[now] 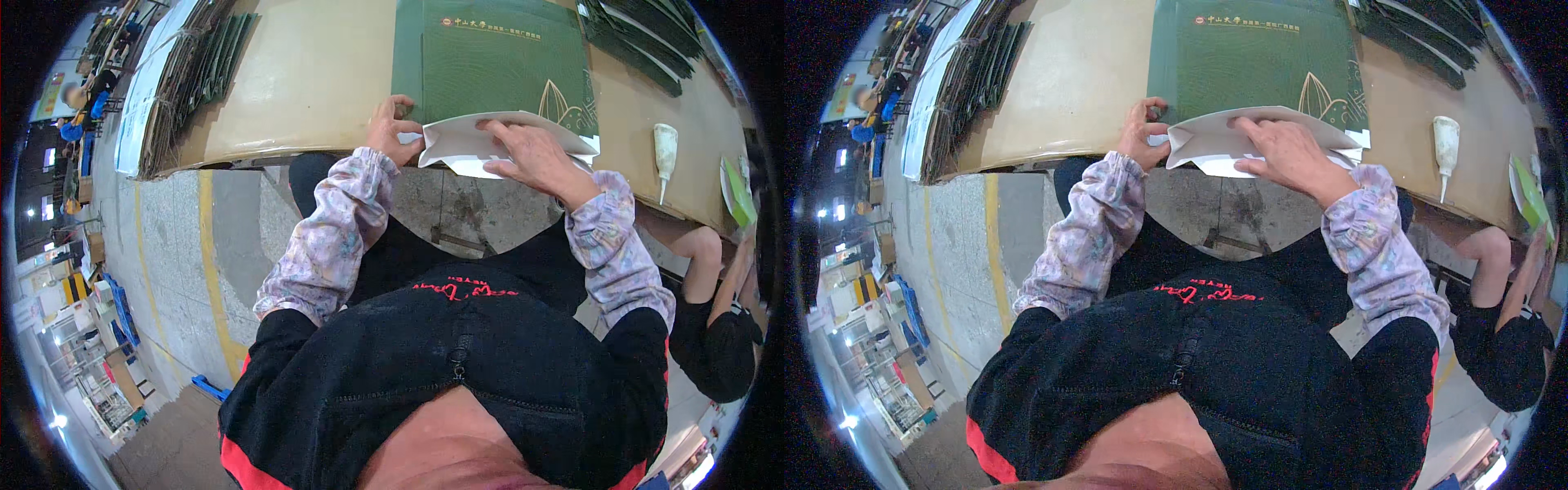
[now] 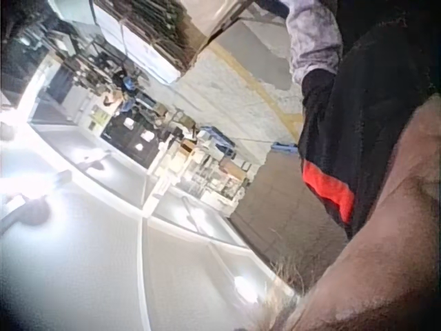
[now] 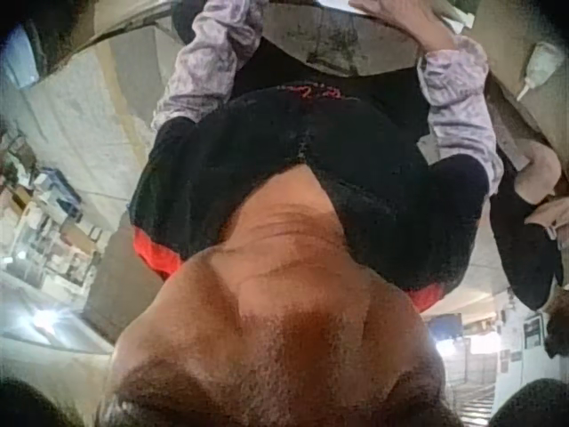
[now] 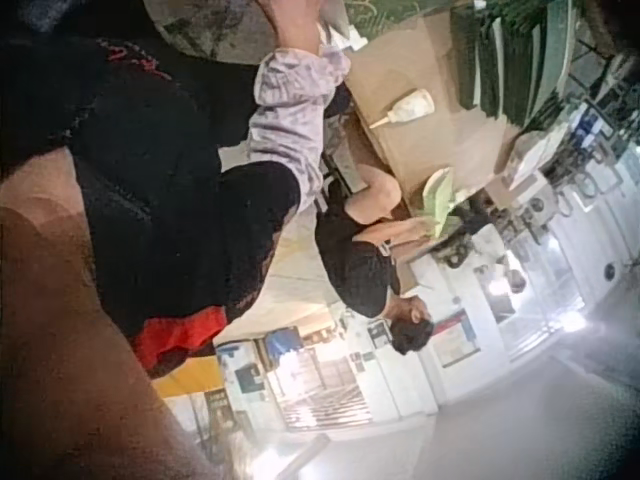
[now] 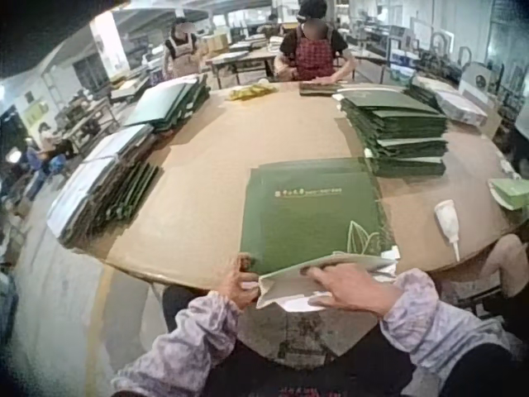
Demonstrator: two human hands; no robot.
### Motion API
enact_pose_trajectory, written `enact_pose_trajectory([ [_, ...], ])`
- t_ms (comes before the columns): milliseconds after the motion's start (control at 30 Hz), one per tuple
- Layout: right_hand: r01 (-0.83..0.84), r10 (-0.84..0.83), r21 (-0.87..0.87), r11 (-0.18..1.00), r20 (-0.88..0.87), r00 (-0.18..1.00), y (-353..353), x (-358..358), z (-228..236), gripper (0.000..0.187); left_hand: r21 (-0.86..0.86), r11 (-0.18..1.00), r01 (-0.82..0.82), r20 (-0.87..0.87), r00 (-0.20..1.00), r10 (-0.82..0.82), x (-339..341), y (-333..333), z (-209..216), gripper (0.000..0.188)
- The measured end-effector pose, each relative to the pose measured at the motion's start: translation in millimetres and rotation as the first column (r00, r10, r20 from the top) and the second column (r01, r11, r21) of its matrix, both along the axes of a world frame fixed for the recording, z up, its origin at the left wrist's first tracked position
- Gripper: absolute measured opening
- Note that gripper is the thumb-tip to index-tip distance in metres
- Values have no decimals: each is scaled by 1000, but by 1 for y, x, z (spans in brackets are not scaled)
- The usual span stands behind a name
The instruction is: The person is gluing and folding paper folders/boxes at a factory workbench.
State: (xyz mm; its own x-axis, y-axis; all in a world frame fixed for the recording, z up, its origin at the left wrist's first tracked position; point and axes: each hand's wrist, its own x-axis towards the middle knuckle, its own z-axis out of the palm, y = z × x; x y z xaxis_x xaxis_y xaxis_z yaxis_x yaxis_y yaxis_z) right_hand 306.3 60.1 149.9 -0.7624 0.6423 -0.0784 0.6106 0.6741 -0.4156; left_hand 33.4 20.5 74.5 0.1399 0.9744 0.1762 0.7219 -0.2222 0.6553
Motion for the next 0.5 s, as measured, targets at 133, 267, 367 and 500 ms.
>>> enact_pose_trajectory([
  [133,-120,112,155,981,63,992,9,-20,-11,32,-17,991,-132,-119,985,129,3,-4,-2,23],
  [267,-201,180,151,968,141,973,11,-59,-4,18,-54,980,-190,-178,968,178,1,-5,-9,28],
  [367,-292,297,288,912,28,955,16,-80,-21,12,-70,979,-192,-199,964,175,0,-3,-11,29],
  [500,-355,365,326,876,34,930,29,-90,-40,15,-12,992,-124,-145,982,121,-2,0,-17,29],
])
